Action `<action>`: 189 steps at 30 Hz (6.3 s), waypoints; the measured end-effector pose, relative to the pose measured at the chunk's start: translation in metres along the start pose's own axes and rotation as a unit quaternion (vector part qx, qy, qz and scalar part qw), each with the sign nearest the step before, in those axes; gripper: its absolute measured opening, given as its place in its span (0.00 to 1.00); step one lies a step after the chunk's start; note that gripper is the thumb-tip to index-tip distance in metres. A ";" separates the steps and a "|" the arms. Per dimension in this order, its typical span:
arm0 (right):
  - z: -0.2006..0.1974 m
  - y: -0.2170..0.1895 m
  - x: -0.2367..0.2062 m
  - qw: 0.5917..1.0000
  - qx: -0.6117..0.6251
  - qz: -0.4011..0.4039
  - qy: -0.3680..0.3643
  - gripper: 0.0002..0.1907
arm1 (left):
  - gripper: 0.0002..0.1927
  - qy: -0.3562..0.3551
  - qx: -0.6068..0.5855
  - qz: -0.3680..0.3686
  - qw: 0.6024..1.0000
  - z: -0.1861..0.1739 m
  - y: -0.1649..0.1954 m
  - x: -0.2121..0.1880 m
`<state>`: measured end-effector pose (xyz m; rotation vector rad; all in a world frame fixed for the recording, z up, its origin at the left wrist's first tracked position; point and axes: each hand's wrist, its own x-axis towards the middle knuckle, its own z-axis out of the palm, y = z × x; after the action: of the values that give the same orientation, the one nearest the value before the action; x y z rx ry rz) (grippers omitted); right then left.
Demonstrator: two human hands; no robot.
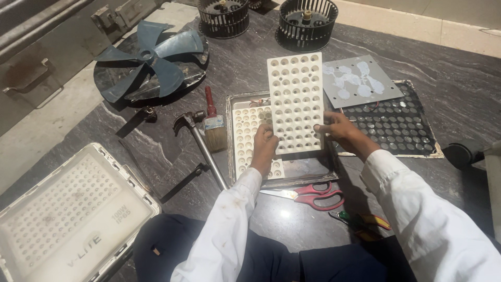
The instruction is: The person uses a screwdriver to pry and remove individual LED modules from a grid inside a metal housing. They then place a second LED grid into the housing and continue prying at the modules.
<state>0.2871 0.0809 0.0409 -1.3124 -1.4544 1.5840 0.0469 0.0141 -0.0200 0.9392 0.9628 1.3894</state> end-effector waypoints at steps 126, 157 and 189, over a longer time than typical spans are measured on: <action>-0.015 0.049 0.014 0.973 -0.115 -0.072 0.185 0.21 | 0.15 0.191 0.390 0.168 0.885 0.043 -0.025 -0.007; 0.027 0.049 0.012 0.862 -0.376 -0.161 0.301 0.17 | 0.10 0.176 0.556 0.176 0.793 0.040 -0.035 -0.011; 0.009 0.017 0.009 0.905 -0.354 -0.097 0.213 0.20 | 0.05 0.155 0.580 0.167 0.782 0.042 -0.035 -0.009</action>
<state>0.2784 0.0827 0.0217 -1.6956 -1.8602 0.5690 0.0990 0.0070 -0.0386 1.8857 2.0851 1.1615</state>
